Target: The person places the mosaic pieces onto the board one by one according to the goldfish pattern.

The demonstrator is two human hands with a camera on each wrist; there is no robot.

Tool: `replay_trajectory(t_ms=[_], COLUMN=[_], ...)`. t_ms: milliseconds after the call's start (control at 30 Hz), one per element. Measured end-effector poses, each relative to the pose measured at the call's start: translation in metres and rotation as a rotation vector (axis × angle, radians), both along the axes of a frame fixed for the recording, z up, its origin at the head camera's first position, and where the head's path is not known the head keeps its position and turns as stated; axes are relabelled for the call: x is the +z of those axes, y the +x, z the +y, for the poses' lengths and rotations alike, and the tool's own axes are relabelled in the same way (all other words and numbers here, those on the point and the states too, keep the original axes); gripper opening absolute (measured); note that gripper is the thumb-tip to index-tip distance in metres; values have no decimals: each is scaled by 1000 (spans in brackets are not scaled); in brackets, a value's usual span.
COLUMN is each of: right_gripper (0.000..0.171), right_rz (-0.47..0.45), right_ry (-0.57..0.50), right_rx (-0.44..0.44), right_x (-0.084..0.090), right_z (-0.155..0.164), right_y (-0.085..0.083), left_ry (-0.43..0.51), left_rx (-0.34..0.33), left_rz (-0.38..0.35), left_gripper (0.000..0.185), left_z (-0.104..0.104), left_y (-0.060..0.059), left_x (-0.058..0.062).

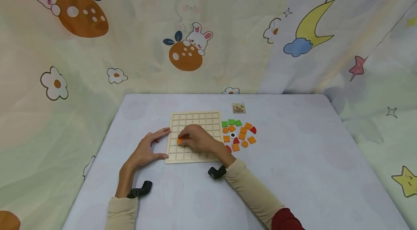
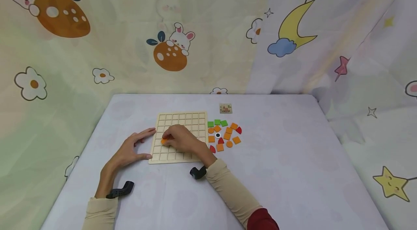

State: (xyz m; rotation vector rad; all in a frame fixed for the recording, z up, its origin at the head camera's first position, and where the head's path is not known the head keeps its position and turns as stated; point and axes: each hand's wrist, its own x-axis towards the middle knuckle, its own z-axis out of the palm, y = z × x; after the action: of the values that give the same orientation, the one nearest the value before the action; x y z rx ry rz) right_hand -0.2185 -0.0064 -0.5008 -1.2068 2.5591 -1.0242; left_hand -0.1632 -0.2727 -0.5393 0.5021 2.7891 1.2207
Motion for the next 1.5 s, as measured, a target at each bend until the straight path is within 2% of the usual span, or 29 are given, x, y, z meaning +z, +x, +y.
replay_trajectory(t_ms=[133,433,733,1000,1233,1367,1500], right_gripper=[20,20,19,21,28,28,33], right_rz=[-24,9,-5,-36,-46,-30,-49], right_ry=[-5,11,17,40,86,63,34], right_rx=[-5,-37,-76,-62,-81,-91,-103], right_x=[-1,-10,-5,-1,3,10,18], right_z=[-10,-24,-31,-36,-32,-22,-5], right_y=[2,5,6,6,7,8,8], left_ry=[14,21,5,16,12,18,-7], left_rx=[-4,-18,-9,-10,-16,-22,2], left_rz=[4,22,12,4,29,28,7], left_gripper=[95,95,95,95,94,94,95], left_z=[-1,0,0,1,2,3,1], left_y=[0,0,1,1,-2,-3,0], left_x=[-1,1,4,2,-1,1,2])
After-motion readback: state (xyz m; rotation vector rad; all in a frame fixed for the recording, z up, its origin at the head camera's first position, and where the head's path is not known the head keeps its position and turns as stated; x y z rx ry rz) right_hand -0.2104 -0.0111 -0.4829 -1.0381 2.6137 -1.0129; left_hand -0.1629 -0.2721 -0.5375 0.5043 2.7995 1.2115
